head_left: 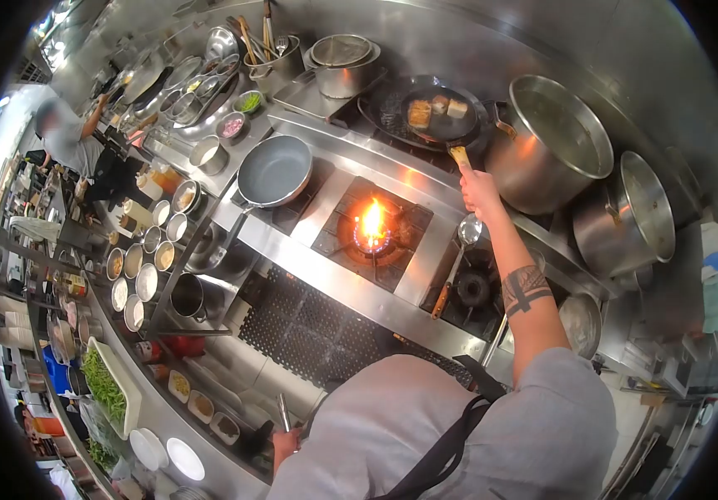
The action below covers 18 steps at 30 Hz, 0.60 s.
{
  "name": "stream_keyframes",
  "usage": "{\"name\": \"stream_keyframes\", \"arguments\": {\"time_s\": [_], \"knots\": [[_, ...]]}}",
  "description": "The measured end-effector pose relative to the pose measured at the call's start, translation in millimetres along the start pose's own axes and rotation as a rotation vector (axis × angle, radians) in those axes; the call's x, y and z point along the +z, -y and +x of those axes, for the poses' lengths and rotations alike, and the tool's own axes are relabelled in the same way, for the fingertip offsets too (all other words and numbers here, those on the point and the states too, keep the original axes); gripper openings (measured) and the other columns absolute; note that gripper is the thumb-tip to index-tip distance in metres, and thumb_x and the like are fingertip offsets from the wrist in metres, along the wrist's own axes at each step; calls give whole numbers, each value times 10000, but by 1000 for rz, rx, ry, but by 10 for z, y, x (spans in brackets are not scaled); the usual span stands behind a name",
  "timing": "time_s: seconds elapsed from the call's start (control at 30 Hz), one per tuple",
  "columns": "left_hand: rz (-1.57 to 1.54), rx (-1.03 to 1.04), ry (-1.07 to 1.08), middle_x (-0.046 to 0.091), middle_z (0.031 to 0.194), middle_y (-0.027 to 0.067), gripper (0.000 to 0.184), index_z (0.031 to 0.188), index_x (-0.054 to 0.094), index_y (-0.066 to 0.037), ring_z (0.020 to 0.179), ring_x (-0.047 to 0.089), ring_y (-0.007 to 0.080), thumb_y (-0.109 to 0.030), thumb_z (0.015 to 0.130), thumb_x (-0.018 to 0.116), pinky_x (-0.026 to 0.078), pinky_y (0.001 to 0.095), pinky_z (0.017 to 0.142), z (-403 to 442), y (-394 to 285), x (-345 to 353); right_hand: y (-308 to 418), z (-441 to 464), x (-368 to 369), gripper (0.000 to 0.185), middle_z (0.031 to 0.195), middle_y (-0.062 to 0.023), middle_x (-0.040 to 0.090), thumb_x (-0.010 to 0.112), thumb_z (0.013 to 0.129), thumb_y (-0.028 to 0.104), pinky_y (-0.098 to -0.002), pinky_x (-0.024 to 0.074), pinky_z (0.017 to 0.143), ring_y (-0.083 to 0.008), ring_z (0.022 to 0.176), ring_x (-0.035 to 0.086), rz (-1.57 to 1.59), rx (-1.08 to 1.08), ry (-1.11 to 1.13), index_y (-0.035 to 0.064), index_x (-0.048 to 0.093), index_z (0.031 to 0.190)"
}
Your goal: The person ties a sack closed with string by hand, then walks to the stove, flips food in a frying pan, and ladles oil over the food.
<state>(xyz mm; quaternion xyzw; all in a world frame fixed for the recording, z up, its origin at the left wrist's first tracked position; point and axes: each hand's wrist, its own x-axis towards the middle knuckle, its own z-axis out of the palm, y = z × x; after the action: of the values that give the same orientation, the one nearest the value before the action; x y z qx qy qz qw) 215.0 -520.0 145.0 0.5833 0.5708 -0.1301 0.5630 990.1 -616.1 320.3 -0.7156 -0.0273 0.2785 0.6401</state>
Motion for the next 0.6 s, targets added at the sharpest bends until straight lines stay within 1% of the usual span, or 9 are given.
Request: {"name": "stream_keyframes", "arguments": {"time_s": [0.1,0.2,0.27,0.33,0.37,0.43,0.5,0.57,0.6], "knots": [[386,242,-37,626,667,166,120,848,707,-180,641,628,369,-211,740,667,509,458,578,512,911,15,17,-106,-72,449,507,64,333,603,939,489,-249,182,352,-57,352,257,81,15,-3,118,470,724],[518,308,-17,654,735,207,213,915,740,-276,750,647,450,-260,721,655,532,506,659,752,975,13,27,-226,-139,445,508,60,338,603,944,477,-253,188,350,-62,351,259,68,6,-1,108,474,731],[437,254,-11,632,690,171,134,862,711,-199,669,624,376,-213,736,665,500,460,592,735,867,3,-9,-338,-156,435,507,57,338,596,956,457,-256,196,349,-65,352,265,5,-78,-23,100,477,738],[164,127,20,609,644,134,72,808,682,-121,589,601,301,-167,752,675,467,414,525,653,560,-38,-42,-544,-142,431,507,57,339,593,961,449,-257,196,349,-66,353,268,4,-76,-16,98,478,739],[6,63,36,598,621,116,66,781,667,-83,549,589,264,-144,760,680,451,392,491,506,237,-46,-86,-657,-134,427,507,56,339,590,965,441,-258,197,349,-67,355,270,4,-59,-3,96,480,740],[-115,41,61,576,575,79,116,728,638,-5,468,566,190,-97,775,691,419,346,424,249,-190,-66,-173,-851,-106,439,508,57,342,588,966,446,-256,189,348,-66,357,273,33,-72,-4,91,477,732],[-86,113,51,551,560,55,151,693,608,15,442,529,144,-75,779,694,383,313,400,154,-292,-101,-258,-1118,-75,425,530,52,375,611,951,434,-243,193,348,-53,371,302,84,-11,52,90,487,734],[-162,-33,-137,561,563,69,143,703,614,10,442,532,154,-87,774,692,383,317,403,-193,-689,-89,-359,-1399,-27,425,528,56,365,609,953,434,-243,188,346,-51,367,292,68,4,29,91,483,737],[-159,-37,-137,561,563,69,143,703,614,10,442,532,154,-87,774,692,383,317,403,-204,-604,-143,-424,-1524,-2,424,527,60,355,608,954,435,-244,182,345,-49,363,281,51,18,7,92,479,741]]}}
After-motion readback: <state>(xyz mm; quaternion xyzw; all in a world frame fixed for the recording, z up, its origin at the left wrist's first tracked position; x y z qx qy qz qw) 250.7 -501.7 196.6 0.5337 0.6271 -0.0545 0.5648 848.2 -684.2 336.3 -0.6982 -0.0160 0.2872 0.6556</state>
